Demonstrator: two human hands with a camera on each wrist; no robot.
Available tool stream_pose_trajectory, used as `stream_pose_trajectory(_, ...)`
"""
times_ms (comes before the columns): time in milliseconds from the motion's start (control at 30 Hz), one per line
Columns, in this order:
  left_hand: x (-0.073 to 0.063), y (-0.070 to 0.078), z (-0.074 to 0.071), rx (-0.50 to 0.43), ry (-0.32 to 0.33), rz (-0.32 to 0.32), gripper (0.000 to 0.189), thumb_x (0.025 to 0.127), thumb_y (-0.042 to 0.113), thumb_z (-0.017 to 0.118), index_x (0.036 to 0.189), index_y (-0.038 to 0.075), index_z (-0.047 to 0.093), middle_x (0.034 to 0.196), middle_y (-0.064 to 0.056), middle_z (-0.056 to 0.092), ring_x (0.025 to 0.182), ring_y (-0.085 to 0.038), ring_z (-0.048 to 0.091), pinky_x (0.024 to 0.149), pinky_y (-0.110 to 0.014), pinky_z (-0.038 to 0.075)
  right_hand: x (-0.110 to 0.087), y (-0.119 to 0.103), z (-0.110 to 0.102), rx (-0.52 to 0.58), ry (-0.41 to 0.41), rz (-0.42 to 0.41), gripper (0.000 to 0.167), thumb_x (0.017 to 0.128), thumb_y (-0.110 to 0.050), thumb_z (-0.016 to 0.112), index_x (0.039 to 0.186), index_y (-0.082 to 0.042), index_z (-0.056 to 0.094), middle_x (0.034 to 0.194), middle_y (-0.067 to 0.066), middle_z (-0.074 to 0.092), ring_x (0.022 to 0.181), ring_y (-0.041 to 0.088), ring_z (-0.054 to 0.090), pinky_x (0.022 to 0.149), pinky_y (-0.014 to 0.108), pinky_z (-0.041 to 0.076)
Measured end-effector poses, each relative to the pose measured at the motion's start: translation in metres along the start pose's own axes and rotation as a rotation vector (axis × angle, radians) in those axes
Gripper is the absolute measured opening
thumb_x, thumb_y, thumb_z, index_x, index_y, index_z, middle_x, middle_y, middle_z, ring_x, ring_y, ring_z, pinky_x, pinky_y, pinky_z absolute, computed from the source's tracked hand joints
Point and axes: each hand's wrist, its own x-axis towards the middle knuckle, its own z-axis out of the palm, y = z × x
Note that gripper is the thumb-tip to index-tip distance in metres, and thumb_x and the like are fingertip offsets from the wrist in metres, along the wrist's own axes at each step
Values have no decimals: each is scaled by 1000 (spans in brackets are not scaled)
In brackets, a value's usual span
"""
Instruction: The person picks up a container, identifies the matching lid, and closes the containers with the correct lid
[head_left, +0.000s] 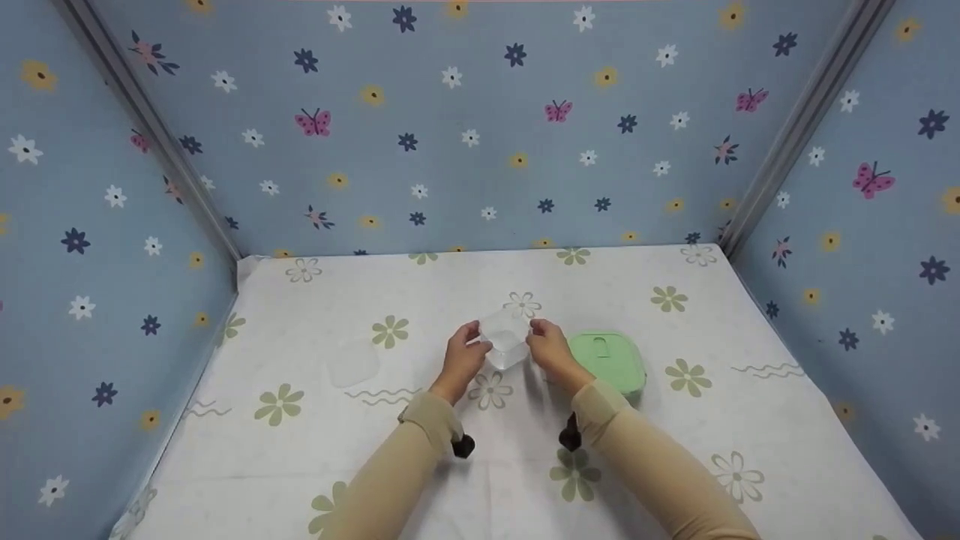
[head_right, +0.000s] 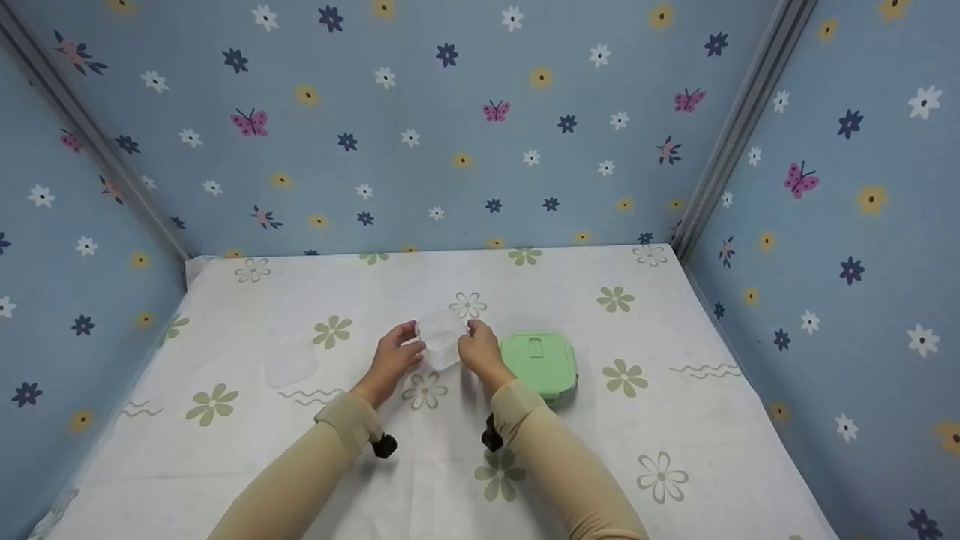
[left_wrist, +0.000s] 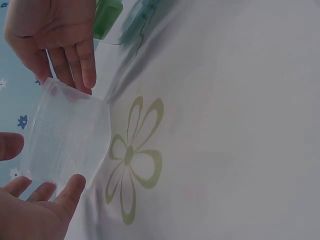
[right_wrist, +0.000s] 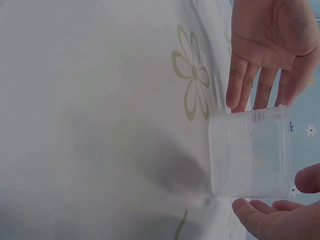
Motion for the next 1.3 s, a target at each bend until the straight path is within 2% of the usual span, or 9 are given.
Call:
stream_pose_trajectory(367,0,-1,4,-32,24,-15,58,103,5,55,159,-8,43,158,-29,51,146,-42,53,120,-55,49,2,1,4,27,18,34,43,111,-12,49,147,11,56,147,30,62,139,42,59,121,52,47)
stream_pose_trajectory(533,-3,0,4,-38,27,-11,60,101,4,54,159,-8,43,156,-30,52,143,-41,55,118,-52,51,0,1,3,33,19,37,40,110,-12,51,142,12,59,137,28,67,121,34,65,109,45,55)
stream_pose_trajectory(667,-7,1,2,-42,19,-15,59,101,4,54,158,-8,45,155,-29,53,140,-40,57,115,-51,53,-3,1,0,34,6,44,40,110,-13,53,140,12,61,129,25,69,111,29,66,100,42,57)
stream_pose_trajectory(900,-12,3,-3,-20,-10,-18,58,104,7,54,159,-7,43,157,-29,51,142,-40,56,116,-51,53,-6,0,-4,27,-31,83,40,108,-14,55,139,9,62,128,21,69,114,30,68,104,44,57)
stream_pose_trajectory(1167,-18,7,-6,-12,-42,-21,59,103,7,56,159,-8,43,157,-30,51,141,-39,57,114,-48,55,-14,-1,-10,59,-58,91,42,103,-8,59,141,8,61,136,24,66,120,32,69,109,45,58)
stream_pose_trajectory(1300,-22,9,-8,-11,-64,-30,59,103,7,55,159,-8,43,157,-30,51,143,-40,55,116,-48,54,-17,-2,-14,51,-92,117,43,104,-9,59,144,5,59,139,22,65,124,33,68,112,45,56)
